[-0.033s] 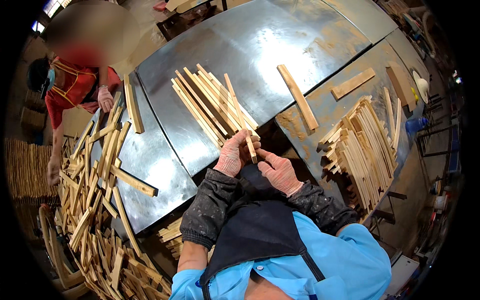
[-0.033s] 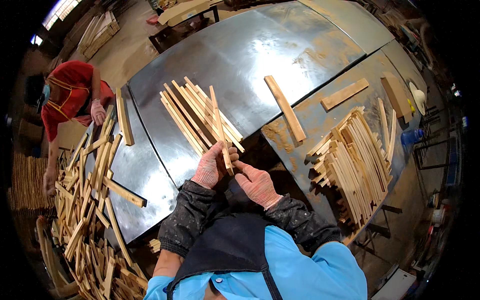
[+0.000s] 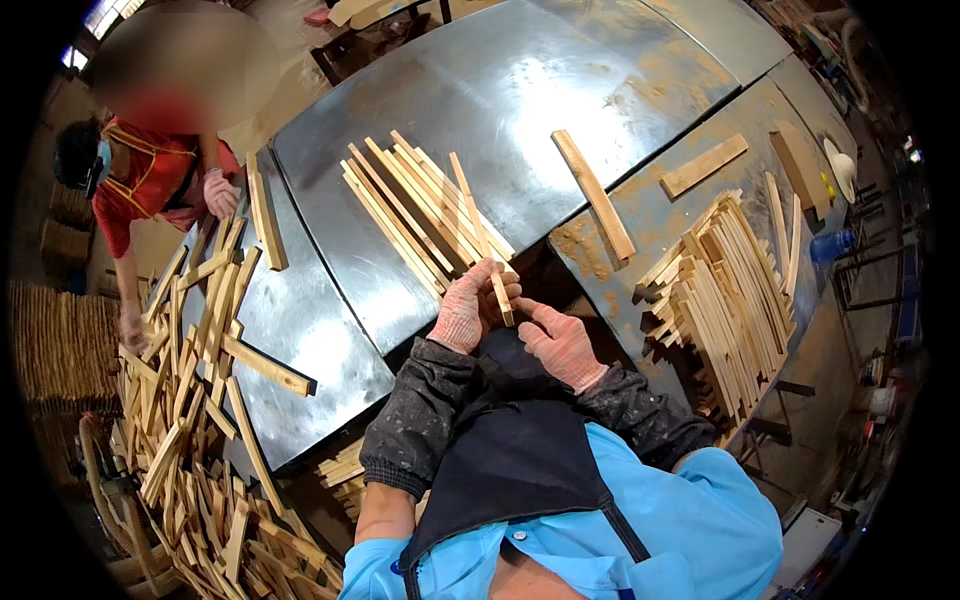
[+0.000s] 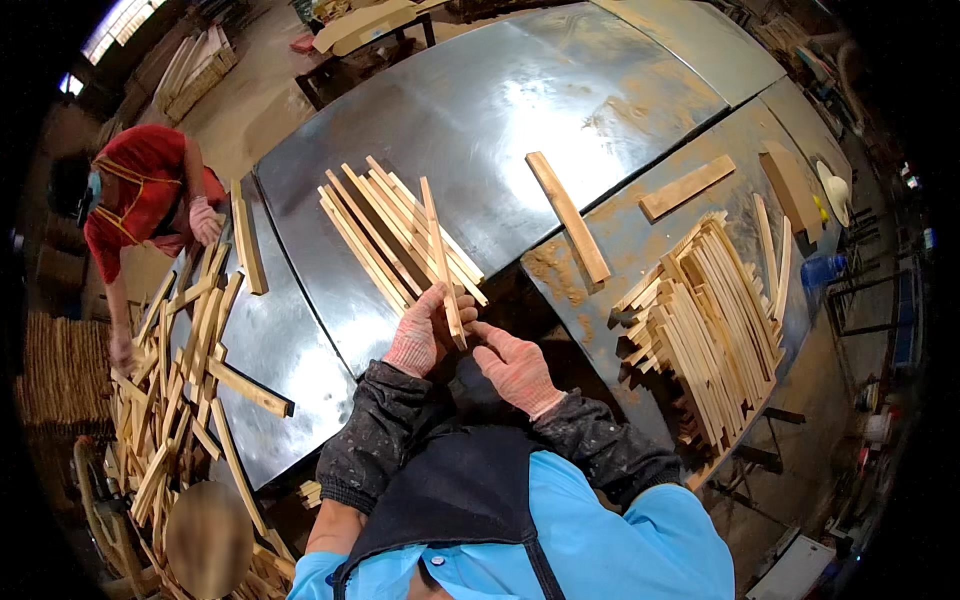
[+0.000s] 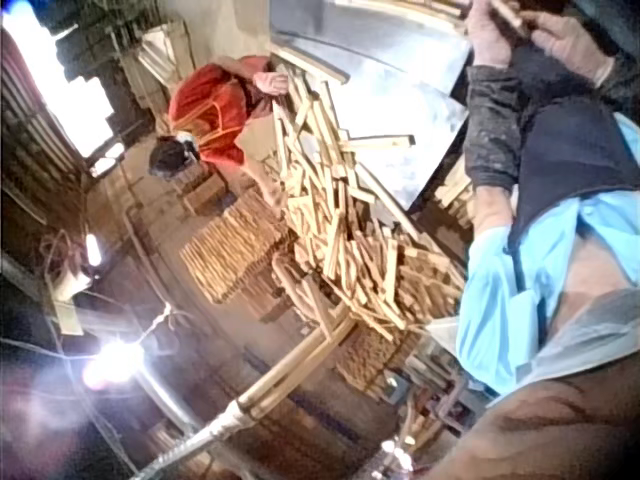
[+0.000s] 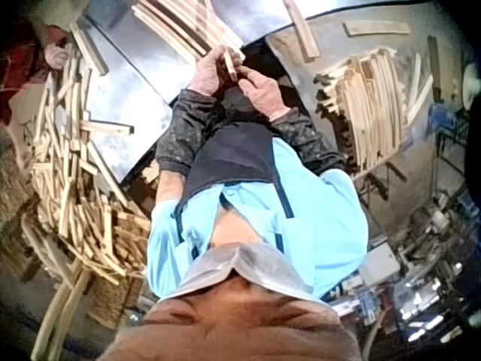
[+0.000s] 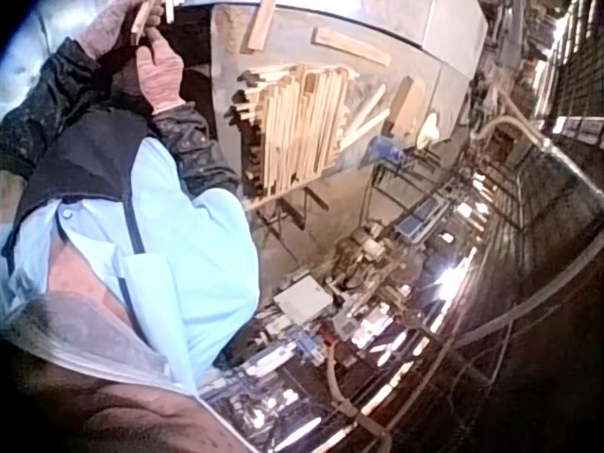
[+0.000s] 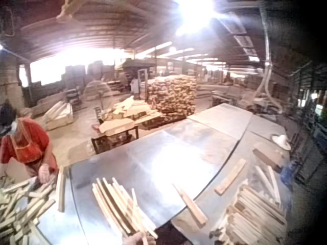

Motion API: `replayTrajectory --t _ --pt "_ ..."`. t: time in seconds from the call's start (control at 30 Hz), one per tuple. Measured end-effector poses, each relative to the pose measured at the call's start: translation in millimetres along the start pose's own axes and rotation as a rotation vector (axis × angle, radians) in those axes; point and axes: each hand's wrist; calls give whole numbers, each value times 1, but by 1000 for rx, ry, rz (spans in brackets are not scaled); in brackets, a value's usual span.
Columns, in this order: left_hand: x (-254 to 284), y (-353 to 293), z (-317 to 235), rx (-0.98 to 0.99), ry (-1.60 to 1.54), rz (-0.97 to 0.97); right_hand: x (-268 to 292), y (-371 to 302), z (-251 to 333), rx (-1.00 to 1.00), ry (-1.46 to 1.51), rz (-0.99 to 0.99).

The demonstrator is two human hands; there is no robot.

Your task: The person gathers small wooden slats from a metal table and arranges them into neat stacks. They repeatedly lift the stacks and place them onto a conveyor belt or machine tray. Another worker is visible in the background performing similar sorting tasks.

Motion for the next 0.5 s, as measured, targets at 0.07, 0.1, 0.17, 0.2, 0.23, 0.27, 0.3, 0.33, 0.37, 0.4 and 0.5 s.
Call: replayTrajectory --t 0.07,0.1,0.17,0.2,0.23,0.27,0.3,0.33,0.37,0.4,0.5 --pt "-5 0 -1 21 -24 17 3 -2 -4 -121 115 -3" --pt "-9 -1 0 22 0 2 5 -3 -7 -189 171 -12" --pt "-7 1 4 36 5 -8 8 -6 -8 -273 261 -21" --pt "-5 2 6 43 7 -14 9 -7 -9 -296 272 -26" --pt "-3 4 8 45 -3 8 10 -8 -9 -315 286 -30" --pt "-1 5 11 46 -13 29 11 -8 -10 -335 298 -33" --pt "2 5 13 46 -23 50 12 -8 -11 -344 313 -25" --pt "0 3 14 45 -9 55 13 -8 -12 -348 301 -26" --pt "-3 0 14 43 6 59 13 -8 -13 -352 288 -26" --pt "-5 -3 15 40 20 63 14 -8 -14 -356 275 -25" --pt "-6 -11 17 38 12 68 14 -10 -9 -365 278 -17"
Point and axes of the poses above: each hand's wrist, its own y-axis towards the middle knuckle, its own x-axis out of the back of the hand, z = x × y, and after that the axes turned 9 degrees about -x, right-handed
